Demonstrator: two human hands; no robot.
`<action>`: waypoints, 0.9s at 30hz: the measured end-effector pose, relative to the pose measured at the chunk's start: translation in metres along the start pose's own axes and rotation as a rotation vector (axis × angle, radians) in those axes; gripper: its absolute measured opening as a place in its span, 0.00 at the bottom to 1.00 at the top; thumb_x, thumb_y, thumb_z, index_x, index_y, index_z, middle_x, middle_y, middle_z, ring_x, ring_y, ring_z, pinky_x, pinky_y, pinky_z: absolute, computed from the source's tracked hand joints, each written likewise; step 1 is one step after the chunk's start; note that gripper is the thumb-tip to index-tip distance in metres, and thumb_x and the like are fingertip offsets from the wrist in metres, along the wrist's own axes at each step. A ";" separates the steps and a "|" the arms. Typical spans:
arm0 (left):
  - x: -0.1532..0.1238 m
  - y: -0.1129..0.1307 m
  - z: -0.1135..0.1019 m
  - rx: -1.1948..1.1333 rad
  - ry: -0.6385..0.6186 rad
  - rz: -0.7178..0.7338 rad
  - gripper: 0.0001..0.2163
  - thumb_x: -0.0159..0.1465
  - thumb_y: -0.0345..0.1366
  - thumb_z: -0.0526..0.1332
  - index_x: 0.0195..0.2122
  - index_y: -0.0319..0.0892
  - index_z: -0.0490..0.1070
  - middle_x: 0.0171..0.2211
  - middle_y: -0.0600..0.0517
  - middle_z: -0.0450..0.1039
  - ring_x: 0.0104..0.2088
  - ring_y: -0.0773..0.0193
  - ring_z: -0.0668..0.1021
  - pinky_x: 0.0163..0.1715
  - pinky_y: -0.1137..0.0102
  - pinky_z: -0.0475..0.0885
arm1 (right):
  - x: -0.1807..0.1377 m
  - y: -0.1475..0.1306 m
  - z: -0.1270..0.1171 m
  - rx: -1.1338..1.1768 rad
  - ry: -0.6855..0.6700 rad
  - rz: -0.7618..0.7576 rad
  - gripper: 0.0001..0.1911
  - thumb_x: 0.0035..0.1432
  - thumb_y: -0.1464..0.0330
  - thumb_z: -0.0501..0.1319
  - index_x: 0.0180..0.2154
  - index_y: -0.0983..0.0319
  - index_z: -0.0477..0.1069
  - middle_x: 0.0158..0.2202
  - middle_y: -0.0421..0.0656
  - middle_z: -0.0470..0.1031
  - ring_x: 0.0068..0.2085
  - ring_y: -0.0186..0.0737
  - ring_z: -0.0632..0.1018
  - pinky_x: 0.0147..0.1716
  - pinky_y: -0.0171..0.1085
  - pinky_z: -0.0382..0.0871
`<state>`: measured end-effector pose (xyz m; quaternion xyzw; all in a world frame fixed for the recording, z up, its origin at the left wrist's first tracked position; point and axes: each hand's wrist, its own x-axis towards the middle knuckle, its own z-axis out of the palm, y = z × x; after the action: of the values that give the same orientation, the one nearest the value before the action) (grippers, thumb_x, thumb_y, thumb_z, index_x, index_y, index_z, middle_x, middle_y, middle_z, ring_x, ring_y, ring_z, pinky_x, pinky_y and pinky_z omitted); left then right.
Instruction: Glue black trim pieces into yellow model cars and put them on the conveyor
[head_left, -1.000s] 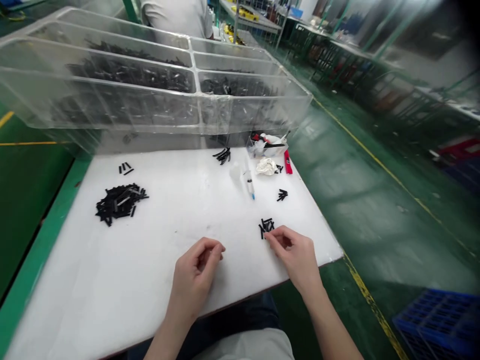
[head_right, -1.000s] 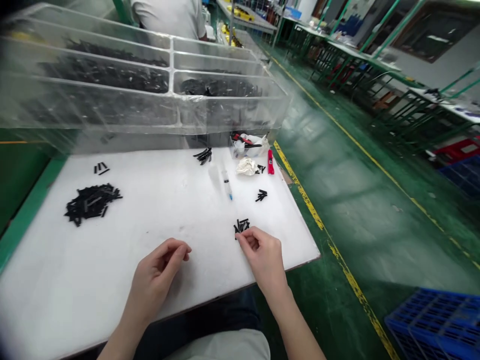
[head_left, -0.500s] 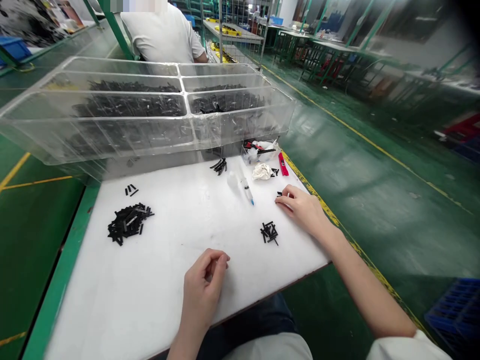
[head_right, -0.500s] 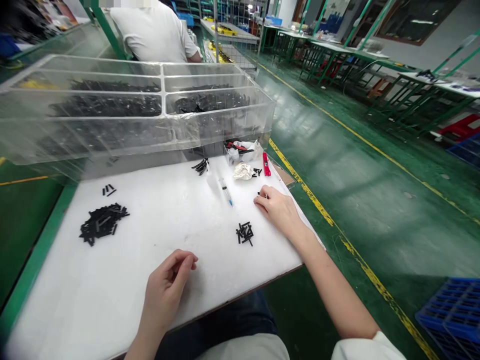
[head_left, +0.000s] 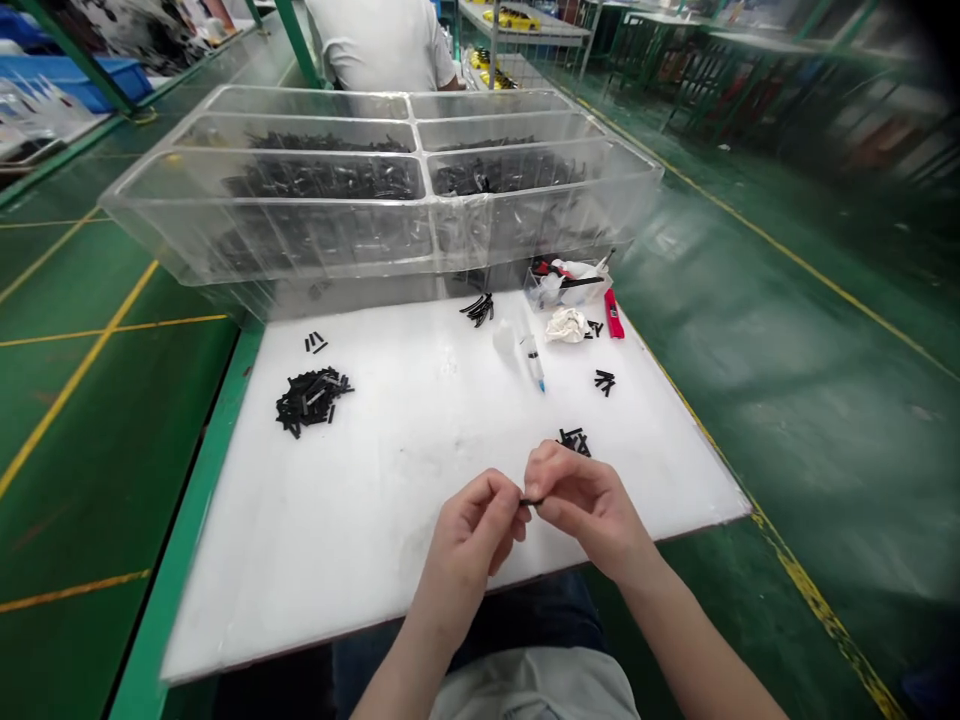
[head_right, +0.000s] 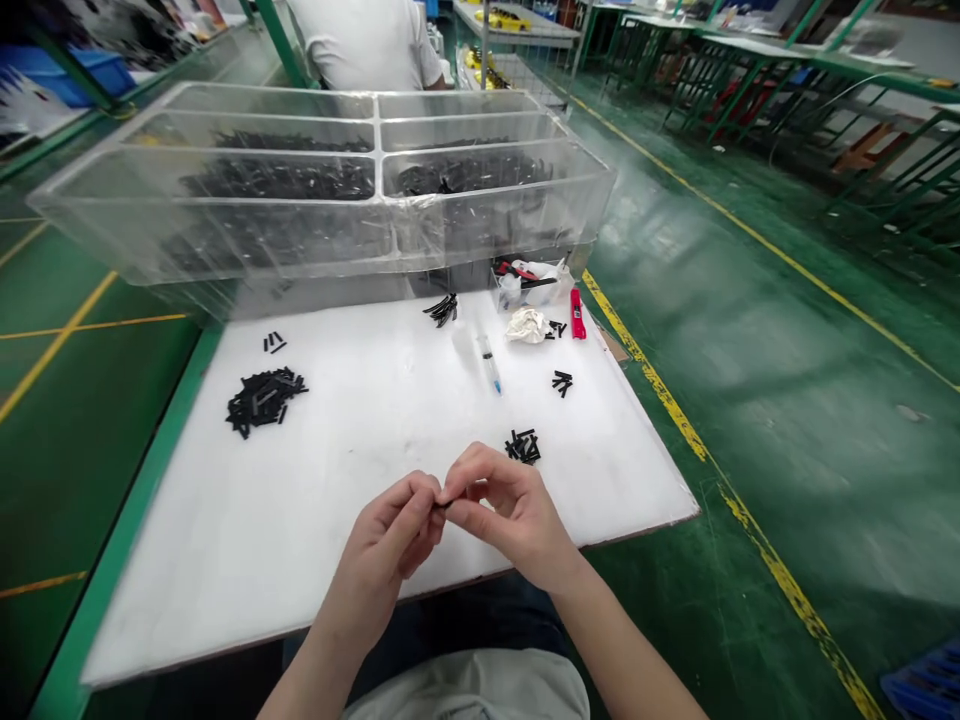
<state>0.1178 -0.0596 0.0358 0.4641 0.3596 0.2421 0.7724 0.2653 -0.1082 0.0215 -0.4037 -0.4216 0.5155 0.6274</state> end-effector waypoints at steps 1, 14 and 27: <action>-0.001 -0.001 0.000 -0.025 0.016 -0.008 0.18 0.64 0.52 0.59 0.28 0.41 0.65 0.20 0.59 0.58 0.19 0.74 0.54 0.18 0.75 0.48 | 0.000 0.000 0.001 -0.015 0.012 -0.003 0.03 0.60 0.68 0.65 0.36 0.55 0.78 0.34 0.41 0.70 0.36 0.34 0.72 0.34 0.34 0.66; -0.010 0.005 -0.003 0.246 0.149 0.190 0.16 0.69 0.43 0.54 0.26 0.42 0.64 0.23 0.57 0.61 0.22 0.71 0.60 0.22 0.72 0.56 | -0.012 -0.008 0.012 -0.224 0.220 0.051 0.01 0.58 0.68 0.67 0.34 0.55 0.79 0.30 0.39 0.74 0.29 0.30 0.71 0.26 0.31 0.65; -0.020 0.003 -0.008 0.569 0.116 0.518 0.06 0.67 0.30 0.54 0.33 0.44 0.66 0.28 0.56 0.67 0.25 0.70 0.66 0.26 0.73 0.63 | -0.011 -0.009 0.014 -0.220 0.192 0.056 0.03 0.62 0.66 0.63 0.36 0.55 0.76 0.33 0.38 0.71 0.30 0.30 0.72 0.30 0.31 0.68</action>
<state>0.0989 -0.0677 0.0428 0.7206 0.3265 0.3456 0.5046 0.2532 -0.1190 0.0333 -0.5291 -0.4020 0.4426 0.6021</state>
